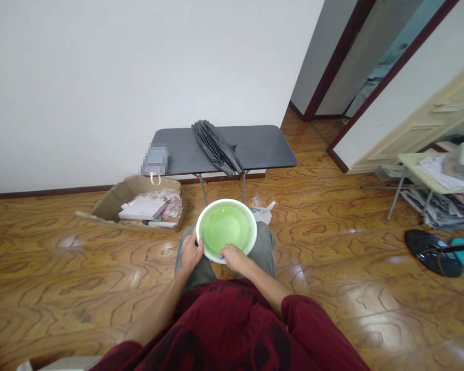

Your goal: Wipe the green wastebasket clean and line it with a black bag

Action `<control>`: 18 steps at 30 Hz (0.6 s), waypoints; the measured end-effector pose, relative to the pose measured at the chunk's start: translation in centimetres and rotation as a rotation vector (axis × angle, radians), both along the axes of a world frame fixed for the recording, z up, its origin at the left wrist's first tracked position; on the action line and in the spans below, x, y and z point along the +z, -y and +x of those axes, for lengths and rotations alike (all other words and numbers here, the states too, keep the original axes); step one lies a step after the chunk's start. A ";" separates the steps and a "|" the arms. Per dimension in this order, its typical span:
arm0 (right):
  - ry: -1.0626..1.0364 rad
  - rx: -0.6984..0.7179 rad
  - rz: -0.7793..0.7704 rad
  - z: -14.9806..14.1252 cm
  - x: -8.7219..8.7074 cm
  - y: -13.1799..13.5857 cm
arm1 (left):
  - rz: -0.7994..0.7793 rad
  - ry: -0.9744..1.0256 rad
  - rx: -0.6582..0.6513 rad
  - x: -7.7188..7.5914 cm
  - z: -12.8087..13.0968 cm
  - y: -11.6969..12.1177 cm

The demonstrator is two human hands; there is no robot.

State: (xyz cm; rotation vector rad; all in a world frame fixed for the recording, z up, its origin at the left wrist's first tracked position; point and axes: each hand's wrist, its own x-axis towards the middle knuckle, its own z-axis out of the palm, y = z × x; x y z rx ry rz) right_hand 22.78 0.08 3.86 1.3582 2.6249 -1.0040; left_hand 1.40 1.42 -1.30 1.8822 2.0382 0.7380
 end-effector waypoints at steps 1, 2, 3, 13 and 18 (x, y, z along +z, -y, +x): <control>0.070 0.024 0.007 1.1 0.1 0.0 | 0.001 0.000 0.003 0.1 0.0 0.1; 0.146 0.043 0.020 2.3 0.2 0.0 | 0.000 -0.001 0.005 0.1 0.0 0.1; 0.218 0.046 0.041 3.5 0.3 -0.3 | -0.003 -0.001 0.005 0.2 0.0 0.0; 0.497 -0.117 0.138 6.8 1.4 -1.9 | -0.008 -0.030 0.013 0.0 0.5 -0.6; 0.402 0.031 0.085 4.4 0.4 0.6 | -0.001 -0.023 0.012 -0.2 0.1 -0.7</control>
